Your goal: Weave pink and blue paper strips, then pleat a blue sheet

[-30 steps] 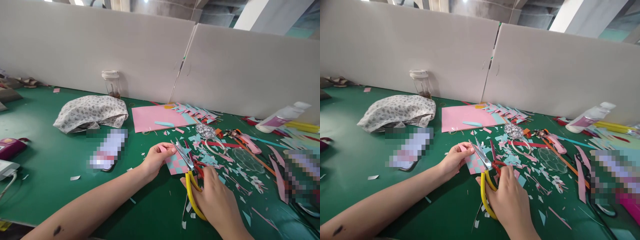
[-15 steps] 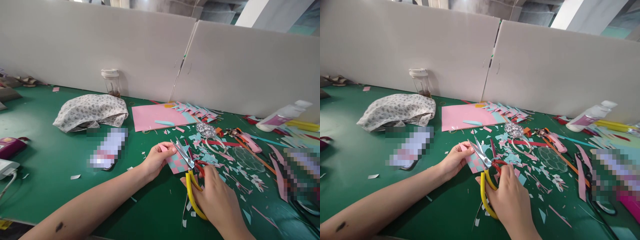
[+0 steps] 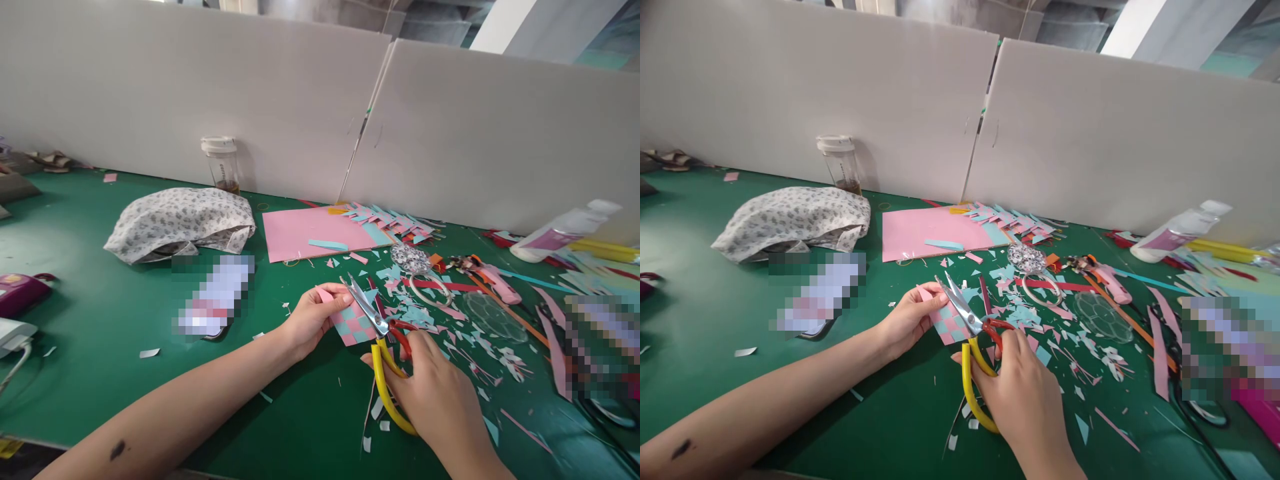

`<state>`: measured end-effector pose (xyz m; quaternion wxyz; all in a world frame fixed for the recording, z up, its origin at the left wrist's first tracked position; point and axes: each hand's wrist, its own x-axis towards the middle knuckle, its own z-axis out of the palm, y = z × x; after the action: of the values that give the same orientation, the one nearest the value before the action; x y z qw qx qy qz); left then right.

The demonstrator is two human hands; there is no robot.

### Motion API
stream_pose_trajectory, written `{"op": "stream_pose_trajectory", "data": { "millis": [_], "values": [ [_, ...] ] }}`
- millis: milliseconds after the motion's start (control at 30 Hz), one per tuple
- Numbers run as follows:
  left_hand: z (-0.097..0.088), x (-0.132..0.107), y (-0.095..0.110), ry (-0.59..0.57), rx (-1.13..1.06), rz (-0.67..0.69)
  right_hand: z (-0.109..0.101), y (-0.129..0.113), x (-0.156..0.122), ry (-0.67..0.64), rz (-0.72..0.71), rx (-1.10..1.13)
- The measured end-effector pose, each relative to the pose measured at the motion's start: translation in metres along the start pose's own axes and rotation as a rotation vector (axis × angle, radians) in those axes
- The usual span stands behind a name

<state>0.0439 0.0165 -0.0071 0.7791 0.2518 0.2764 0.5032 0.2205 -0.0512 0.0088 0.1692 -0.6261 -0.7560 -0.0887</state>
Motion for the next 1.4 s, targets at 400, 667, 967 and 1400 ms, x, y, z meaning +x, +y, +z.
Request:
{"op": "stream_pose_trajectory", "data": {
  "millis": [400, 667, 967, 1400],
  "values": [
    [0.0, -0.0002, 0.0021, 0.002, 0.064, 0.017, -0.0053, 0.0097, -0.0013, -0.035, 0.106, 0.142],
    [-0.0009, -0.0003, 0.0032, -0.029, 0.058, 0.023, -0.0052, 0.0069, -0.0024, 0.016, 0.056, -0.091],
    [-0.0009, -0.0008, 0.0031, -0.075, 0.096, -0.023, -0.0064, 0.0053, 0.0002, 0.017, 0.039, -0.141],
    [-0.0024, -0.0007, 0.0013, -0.086, 0.109, -0.043, -0.006, 0.0063, -0.0003, 0.009, 0.012, -0.162]
  ]
}}
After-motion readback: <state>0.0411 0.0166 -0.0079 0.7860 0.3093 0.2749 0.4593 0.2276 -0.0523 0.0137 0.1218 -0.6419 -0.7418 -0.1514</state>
